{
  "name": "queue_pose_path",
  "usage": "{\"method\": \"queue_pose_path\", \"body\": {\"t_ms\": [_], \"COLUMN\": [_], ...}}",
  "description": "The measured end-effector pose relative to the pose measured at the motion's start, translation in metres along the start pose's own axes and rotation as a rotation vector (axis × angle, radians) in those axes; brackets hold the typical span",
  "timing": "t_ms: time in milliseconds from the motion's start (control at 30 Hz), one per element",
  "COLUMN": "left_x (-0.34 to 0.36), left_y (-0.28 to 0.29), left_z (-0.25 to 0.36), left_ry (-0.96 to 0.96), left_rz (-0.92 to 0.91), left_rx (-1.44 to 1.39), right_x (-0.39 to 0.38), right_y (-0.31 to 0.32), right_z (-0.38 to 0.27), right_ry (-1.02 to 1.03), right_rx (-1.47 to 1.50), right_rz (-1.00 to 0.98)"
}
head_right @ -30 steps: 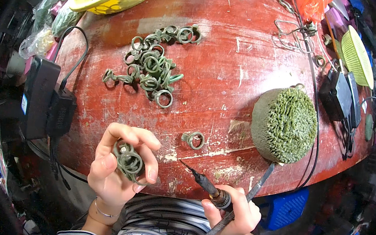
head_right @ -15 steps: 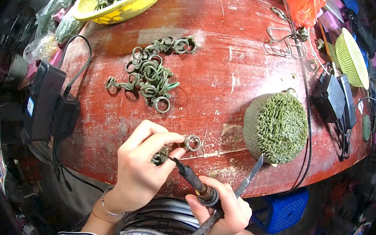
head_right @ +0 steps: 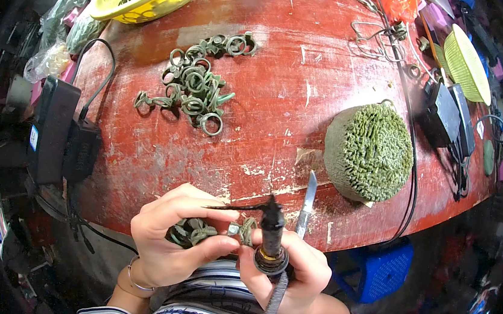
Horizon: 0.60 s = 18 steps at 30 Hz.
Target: The recorder uses a soldering iron/wax pen to trim or fuse small green wax rings for casting.
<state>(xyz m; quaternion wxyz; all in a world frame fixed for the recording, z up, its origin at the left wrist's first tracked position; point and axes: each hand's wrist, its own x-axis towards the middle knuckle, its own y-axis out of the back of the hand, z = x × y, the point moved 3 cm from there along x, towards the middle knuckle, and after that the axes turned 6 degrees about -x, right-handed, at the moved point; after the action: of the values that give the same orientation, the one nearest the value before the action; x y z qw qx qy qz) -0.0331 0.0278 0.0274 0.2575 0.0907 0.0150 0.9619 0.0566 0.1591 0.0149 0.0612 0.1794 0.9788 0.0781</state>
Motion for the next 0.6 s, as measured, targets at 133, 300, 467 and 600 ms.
{"method": "queue_pose_path", "body": {"t_ms": [133,300,467,600], "left_x": [-0.001,-0.007,-0.014,-0.015], "left_y": [0.001,0.004,0.006,0.006], "left_z": [-0.004,-0.007,-0.019,-0.021], "left_ry": [0.004,-0.005,0.018,0.066], "left_rz": [-0.036,0.051,0.21,0.242], "left_rx": [-0.093,-0.016,0.101,0.127], "right_x": [0.0,0.0,-0.007,-0.019], "right_y": [0.0,-0.001,0.011,0.019], "right_z": [0.0,0.0,0.002,0.01], "right_ry": [-0.102,0.038,0.181,0.274], "right_rx": [0.142,-0.192,-0.529,-0.78], "right_rz": [-0.118,-0.076,-0.057,0.01]}}
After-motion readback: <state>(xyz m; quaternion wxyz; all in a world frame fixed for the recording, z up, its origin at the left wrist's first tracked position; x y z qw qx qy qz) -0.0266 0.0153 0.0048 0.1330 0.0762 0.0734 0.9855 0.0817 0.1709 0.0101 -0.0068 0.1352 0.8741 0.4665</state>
